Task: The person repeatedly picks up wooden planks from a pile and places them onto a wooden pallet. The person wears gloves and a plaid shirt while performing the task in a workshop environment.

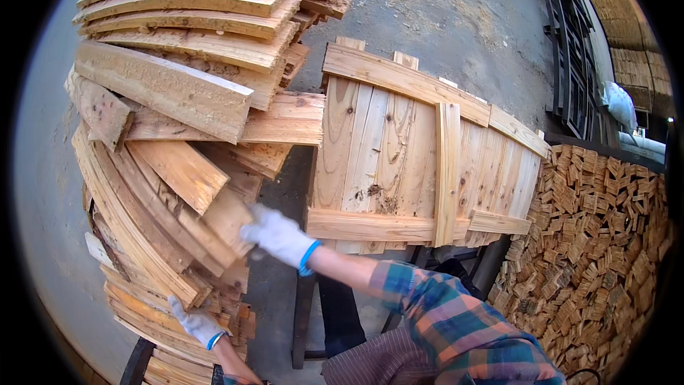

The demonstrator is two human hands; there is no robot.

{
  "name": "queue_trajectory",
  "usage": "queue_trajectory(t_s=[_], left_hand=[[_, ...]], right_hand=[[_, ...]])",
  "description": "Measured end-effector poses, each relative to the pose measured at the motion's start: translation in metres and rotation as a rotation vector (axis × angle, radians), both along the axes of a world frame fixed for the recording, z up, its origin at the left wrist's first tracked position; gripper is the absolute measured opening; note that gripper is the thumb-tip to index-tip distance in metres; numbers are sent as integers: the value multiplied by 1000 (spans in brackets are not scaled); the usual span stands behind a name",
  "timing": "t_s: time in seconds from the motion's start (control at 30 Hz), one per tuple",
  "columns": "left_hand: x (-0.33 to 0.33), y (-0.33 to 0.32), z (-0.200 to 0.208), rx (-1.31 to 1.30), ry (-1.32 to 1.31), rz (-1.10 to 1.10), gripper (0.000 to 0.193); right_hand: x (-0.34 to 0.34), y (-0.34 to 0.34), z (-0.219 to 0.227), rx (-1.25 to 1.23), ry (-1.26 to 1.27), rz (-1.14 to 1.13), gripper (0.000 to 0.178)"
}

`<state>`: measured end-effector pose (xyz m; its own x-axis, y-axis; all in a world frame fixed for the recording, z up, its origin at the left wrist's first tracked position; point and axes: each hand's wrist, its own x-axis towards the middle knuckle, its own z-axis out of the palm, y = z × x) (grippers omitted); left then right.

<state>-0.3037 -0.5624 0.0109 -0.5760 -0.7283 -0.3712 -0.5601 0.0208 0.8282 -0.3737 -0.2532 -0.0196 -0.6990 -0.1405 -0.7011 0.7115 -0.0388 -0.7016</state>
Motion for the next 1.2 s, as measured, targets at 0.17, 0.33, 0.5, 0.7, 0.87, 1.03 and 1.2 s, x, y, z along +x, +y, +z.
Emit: queue_trajectory(t_s=[0.17, 0.33, 0.5, 0.7, 0.87, 1.03, 1.2], left_hand=[[-3, 7, 19, 290, 55, -66, 79], [1, -4, 13, 404, 108, 33, 72], [-7, -22, 18, 408, 80, -46, 63], [-22, 25, 116, 286, -139, -220, 97], [86, 92, 174, 274, -123, -149, 86], [203, 199, 195, 812, 24, 131, 84], [249, 258, 158, 424, -214, -72, 80]], right_hand=[[2, -37, 8, 229, 2, 252, 58], [-8, 50, 57, 428, 371, 432, 52], [-40, 103, 87, 243, 206, 39, 54], [-35, -44, 133, 420, 353, 712, 87], [22, -48, 156, 318, 215, 783, 89], [111, -33, 88, -715, -359, 139, 82], [100, -30, 85, -567, -202, 315, 96]])
